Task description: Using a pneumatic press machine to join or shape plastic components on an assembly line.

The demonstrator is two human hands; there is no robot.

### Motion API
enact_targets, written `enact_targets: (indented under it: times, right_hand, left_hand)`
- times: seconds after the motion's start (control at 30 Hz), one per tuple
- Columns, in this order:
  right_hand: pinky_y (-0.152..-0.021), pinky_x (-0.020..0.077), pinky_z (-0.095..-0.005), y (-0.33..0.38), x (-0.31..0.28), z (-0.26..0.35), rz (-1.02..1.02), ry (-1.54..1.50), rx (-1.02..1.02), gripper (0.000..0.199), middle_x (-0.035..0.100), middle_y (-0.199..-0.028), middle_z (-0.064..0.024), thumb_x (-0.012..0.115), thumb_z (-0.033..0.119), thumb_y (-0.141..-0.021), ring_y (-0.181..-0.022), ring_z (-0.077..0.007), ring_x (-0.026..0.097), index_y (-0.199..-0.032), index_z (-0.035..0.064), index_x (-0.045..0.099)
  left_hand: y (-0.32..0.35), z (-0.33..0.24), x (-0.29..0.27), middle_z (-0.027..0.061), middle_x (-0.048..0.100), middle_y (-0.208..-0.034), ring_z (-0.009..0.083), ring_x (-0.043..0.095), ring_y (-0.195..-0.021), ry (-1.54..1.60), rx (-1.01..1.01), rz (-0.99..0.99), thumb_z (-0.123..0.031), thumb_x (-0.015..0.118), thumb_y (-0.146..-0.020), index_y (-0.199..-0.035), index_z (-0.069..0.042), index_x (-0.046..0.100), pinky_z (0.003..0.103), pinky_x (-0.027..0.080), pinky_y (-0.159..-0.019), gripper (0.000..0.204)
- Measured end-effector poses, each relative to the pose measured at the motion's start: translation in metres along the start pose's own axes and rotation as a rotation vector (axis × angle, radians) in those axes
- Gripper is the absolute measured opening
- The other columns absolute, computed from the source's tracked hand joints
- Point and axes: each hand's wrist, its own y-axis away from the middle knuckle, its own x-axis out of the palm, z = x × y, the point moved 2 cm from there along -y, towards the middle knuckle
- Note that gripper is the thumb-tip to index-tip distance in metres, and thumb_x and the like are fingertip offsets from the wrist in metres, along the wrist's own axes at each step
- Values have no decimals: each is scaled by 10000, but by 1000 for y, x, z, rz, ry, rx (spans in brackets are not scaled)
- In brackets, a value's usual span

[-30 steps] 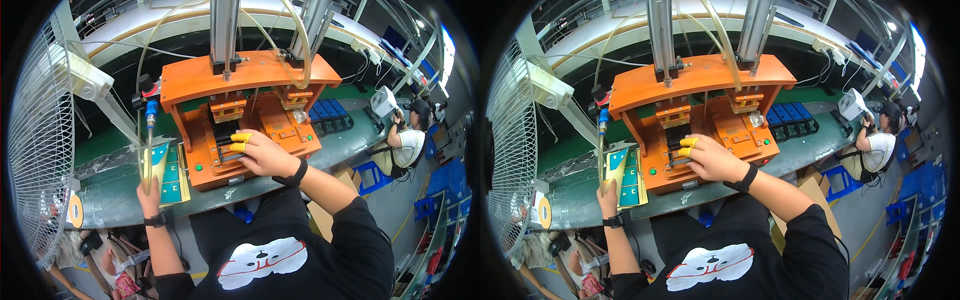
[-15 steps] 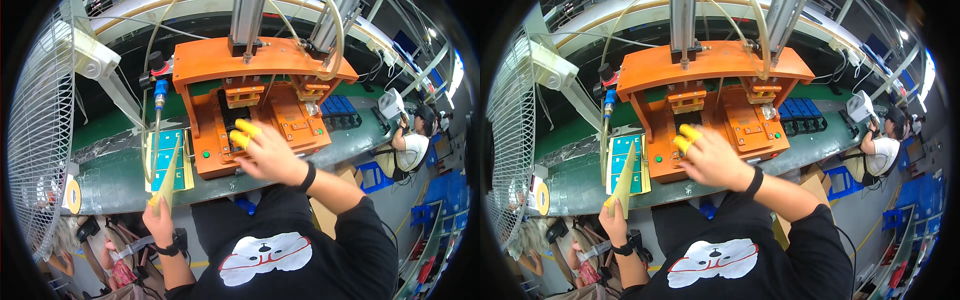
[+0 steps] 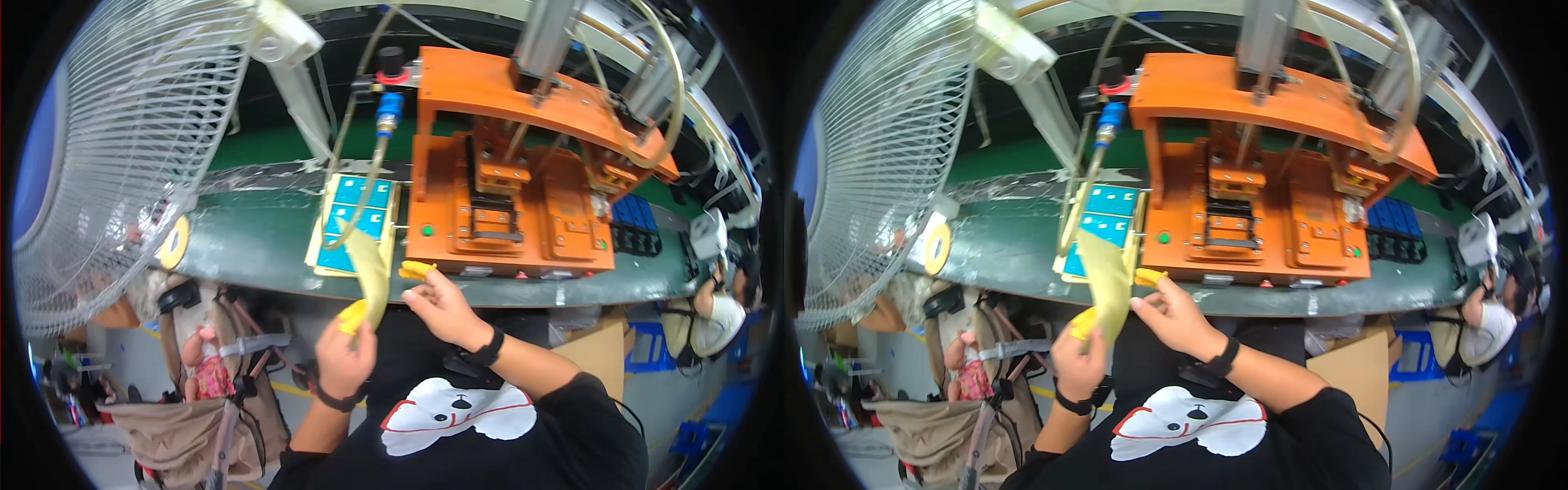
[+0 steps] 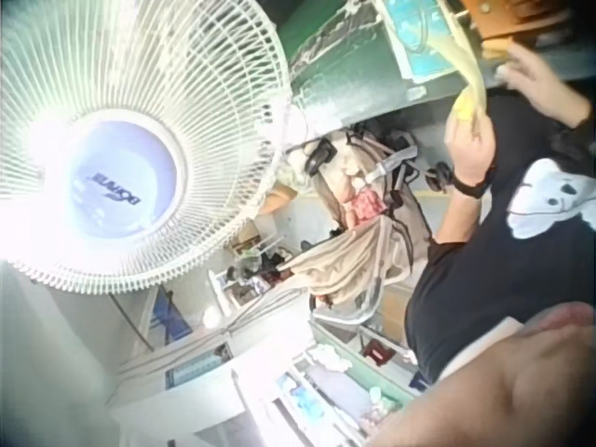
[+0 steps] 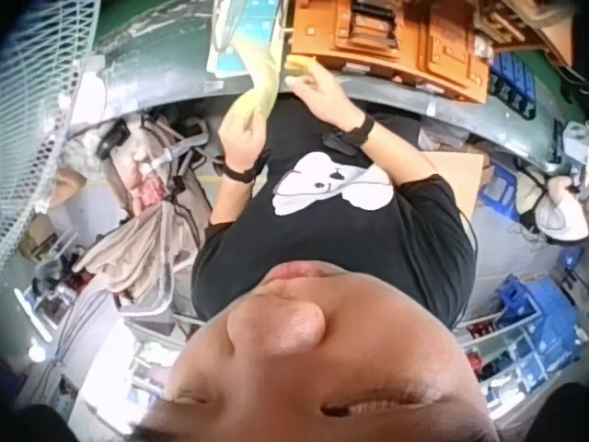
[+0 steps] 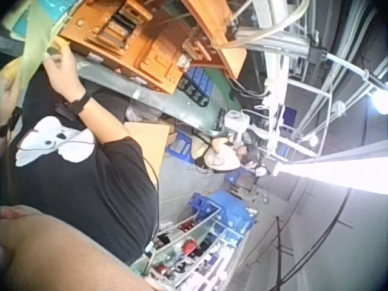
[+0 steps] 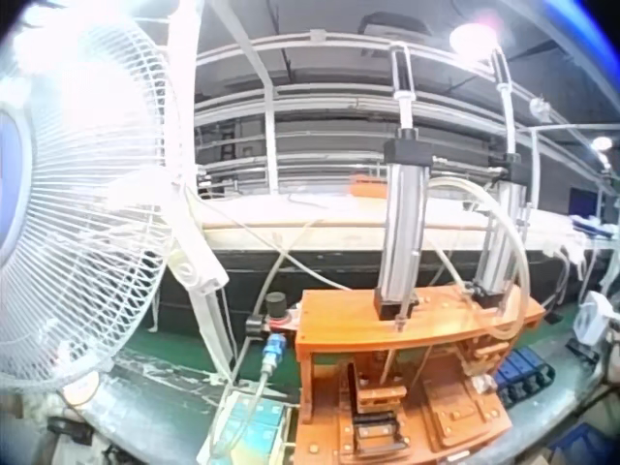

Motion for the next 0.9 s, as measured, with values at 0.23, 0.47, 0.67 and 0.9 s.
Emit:
enact_targets:
  times: [0.23,0.47,0.67,0.9]
  right_hand:
    - [-954,524,-305,-2,9,-24,57,-445,134,350,658,-1273,-51,544,231,-1100,-1160,-127,615,-1396,43,549]
    - [-862,546,-292,17,-9,-23,33,-211,40,249,722,-1124,-38,563,163,-1081,-992,-103,658,-1262,16,650]
    - [-822,555,-382,39,-22,-2,36,216,-236,266,740,-1042,-185,612,131,-968,-949,-291,735,-1201,12,662]
    - [-684,536,-504,62,-39,17,22,470,-315,173,700,-864,-220,643,179,-947,-816,-445,676,-1058,46,643]
  left_hand:
    - [19,-27,41,229,648,-1168,444,594,-1251,-114,209,271,-168,791,-828,-1124,9,713,508,478,-1052,354]
    - [10,-35,38,194,660,-1251,407,589,-1262,-25,200,152,-185,772,-850,-1201,-19,704,473,449,-1063,395]
    - [-13,-39,61,220,674,-1223,403,664,-1104,-5,222,133,-31,754,-854,-1231,32,664,424,527,-956,393]
    - [-12,-55,70,182,729,-1044,340,714,-930,87,153,135,-8,771,-855,-1095,19,724,370,562,-833,246]
